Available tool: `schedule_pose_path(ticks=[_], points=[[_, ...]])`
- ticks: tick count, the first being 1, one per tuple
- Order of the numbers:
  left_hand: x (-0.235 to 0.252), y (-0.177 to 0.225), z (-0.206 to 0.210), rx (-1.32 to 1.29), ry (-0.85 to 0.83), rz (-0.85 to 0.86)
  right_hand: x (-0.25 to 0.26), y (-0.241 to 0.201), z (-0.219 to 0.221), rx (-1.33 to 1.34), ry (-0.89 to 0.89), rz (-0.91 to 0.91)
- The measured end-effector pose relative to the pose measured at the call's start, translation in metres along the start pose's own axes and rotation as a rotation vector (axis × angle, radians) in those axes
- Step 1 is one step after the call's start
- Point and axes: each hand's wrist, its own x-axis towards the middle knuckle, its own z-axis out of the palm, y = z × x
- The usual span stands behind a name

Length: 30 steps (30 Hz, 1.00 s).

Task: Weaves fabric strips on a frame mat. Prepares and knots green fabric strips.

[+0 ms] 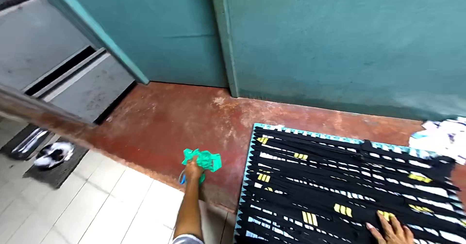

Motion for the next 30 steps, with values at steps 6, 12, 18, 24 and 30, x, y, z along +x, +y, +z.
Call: schedule_pose_path(ticks=[6, 12, 18, 24, 30], points=[[-0.01, 0.016, -0.085, -0.422, 0.352, 0.045, -0.002, 0.012, 0.009, 0.121, 0.178, -0.122], [-0.006, 0.033, -0.134, -0.864, 0.292, 0.079, -0.002, 0.008, 0.012, 0.134, 0.178, -0.105], [-0.041, 0.085, -0.145, -1.329, 0.219, 0.116, -0.001, 0.009, 0.012, 0.162, 0.201, -0.123], [-0.137, 0.172, -0.121, -1.717, -0.083, 0.481, -0.019, -0.031, -0.025, 0.351, 0.37, -0.013], [-0.231, 0.285, -0.034, -1.805, -0.704, 0.437, -0.043, -0.096, -0.077, 1.033, 0.084, -0.203]])
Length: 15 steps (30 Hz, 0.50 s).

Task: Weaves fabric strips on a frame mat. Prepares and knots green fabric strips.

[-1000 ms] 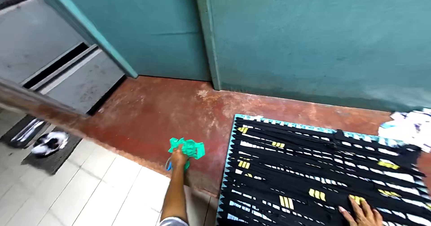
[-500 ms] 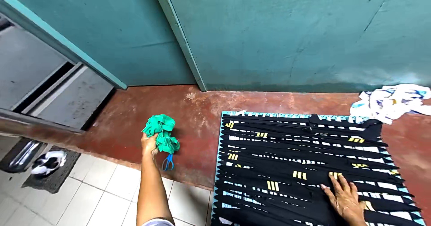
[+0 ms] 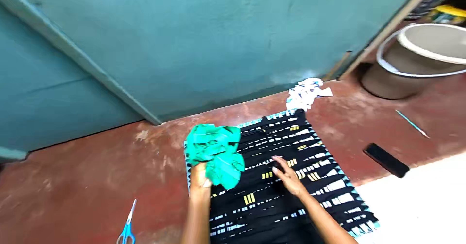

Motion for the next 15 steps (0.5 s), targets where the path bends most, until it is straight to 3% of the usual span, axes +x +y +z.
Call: schedule_pose_path(ticks=[3, 5, 7, 11, 15], points=[[-0.001, -0.064, 0.048, -0.061, -0.058, -0.258, -0.005, -0.014, 0.013, 0.75, -0.191, 0.124], [-0.005, -0.1, 0.07, -0.069, -0.089, -0.369, -0.005, -0.018, 0.007, 1.138, -0.171, 0.067], [-0.011, -0.125, 0.087, -0.042, -0.11, -0.445, -0.002, -0.015, -0.013, 1.317, -0.068, -0.082], [-0.019, -0.158, 0.112, -0.014, -0.166, -0.535, -0.005, -0.008, -0.078, 1.124, 0.328, -0.26], [-0.017, -0.183, 0.125, 0.042, -0.251, -0.63, -0.025, 0.009, -0.133, 0.691, 0.494, -0.318]])
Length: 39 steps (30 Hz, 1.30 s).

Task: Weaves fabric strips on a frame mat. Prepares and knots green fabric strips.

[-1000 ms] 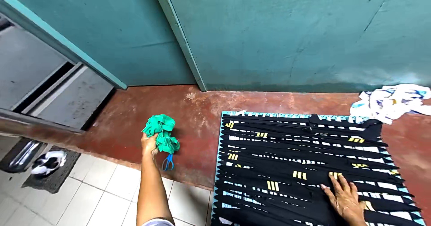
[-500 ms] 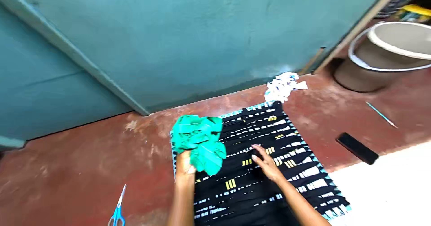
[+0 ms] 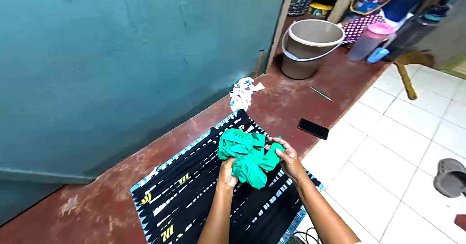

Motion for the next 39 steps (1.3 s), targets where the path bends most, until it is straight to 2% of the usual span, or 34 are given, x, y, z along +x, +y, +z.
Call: schedule_pose_path(ticks=[3, 5, 7, 10, 13, 15, 16, 18, 20, 23, 28, 32, 36, 39], points=[[0.024, -0.023, -0.023, 0.402, 0.137, -0.097, -0.003, 0.005, -0.033, -0.415, 0.052, 0.011], [0.033, -0.045, -0.049, 0.644, 0.252, -0.192, -0.01, 0.017, -0.05, -0.571, 0.087, 0.073], [0.028, -0.063, -0.067, 0.784, 0.302, -0.207, -0.018, 0.028, -0.061, -0.678, 0.078, 0.123], [0.011, -0.079, -0.075, 0.891, 0.286, -0.089, -0.035, 0.038, -0.063, -0.83, 0.006, 0.05], [0.004, -0.085, -0.077, 0.934, 0.26, 0.128, -0.048, 0.04, -0.05, -0.937, -0.177, -0.062], [-0.001, -0.077, -0.074, 0.936, 0.251, 0.187, -0.06, 0.041, -0.035, -1.019, -0.388, -0.112], [-0.004, -0.071, -0.071, 0.912, 0.25, 0.142, -0.065, 0.043, -0.027, -1.061, -0.511, -0.144], [-0.008, -0.057, -0.071, 0.832, 0.238, -0.109, -0.076, 0.052, -0.012, -1.119, -0.735, -0.178], [-0.01, -0.053, -0.079, 0.79, 0.194, -0.377, -0.085, 0.062, -0.001, -1.176, -0.951, -0.11], [-0.015, -0.062, -0.093, 0.843, 0.14, -0.565, -0.094, 0.077, 0.009, -1.215, -1.172, 0.028], [-0.017, -0.079, -0.101, 0.811, 0.119, -0.566, -0.106, 0.089, 0.009, -1.215, -1.264, 0.106], [-0.018, -0.075, -0.099, 0.792, 0.063, -0.555, -0.11, 0.09, 0.006, -1.215, -1.257, 0.115], [-0.025, -0.061, -0.108, 0.57, 0.095, -0.369, -0.109, 0.086, -0.005, -1.196, -1.191, 0.169], [-0.035, -0.049, -0.124, 0.333, 0.084, -0.245, -0.109, 0.083, -0.017, -1.161, -1.054, 0.148]])
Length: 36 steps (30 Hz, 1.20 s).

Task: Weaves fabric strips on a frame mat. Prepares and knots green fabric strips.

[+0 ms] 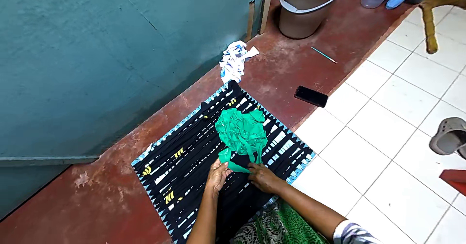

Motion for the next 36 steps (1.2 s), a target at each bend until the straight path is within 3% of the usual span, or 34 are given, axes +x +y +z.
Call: schedule_pose_path(ticks=[6, 13, 17, 22, 25, 29, 32, 36], points=[[-0.018, -0.001, -0.014, -0.03, 0.12, 0.116, -0.007, 0.016, 0.004, -0.05, 0.268, -0.053], [-0.024, -0.005, -0.031, -0.024, 0.226, 0.208, -0.004, 0.018, -0.011, 0.125, 0.126, 0.062], [-0.039, -0.008, -0.05, -0.064, 0.091, 0.2, 0.0, 0.018, -0.015, 0.159, 0.111, 0.092], [-0.059, -0.012, -0.061, 0.129, -0.185, -0.049, 0.013, 0.009, -0.023, 0.339, 0.29, 0.48], [-0.065, -0.019, -0.06, 0.22, -0.334, -0.196, 0.025, 0.001, -0.037, 0.257, 0.15, 0.675], [-0.076, -0.023, -0.066, 0.323, -0.534, -0.334, 0.026, -0.011, -0.051, 0.078, 0.014, 0.776], [-0.081, -0.024, -0.074, 0.424, -0.537, -0.369, 0.009, -0.01, -0.059, 0.037, -0.109, 0.853], [-0.077, -0.027, -0.066, 0.514, -0.499, -0.402, -0.024, -0.003, -0.067, -0.017, -0.403, 0.91]])
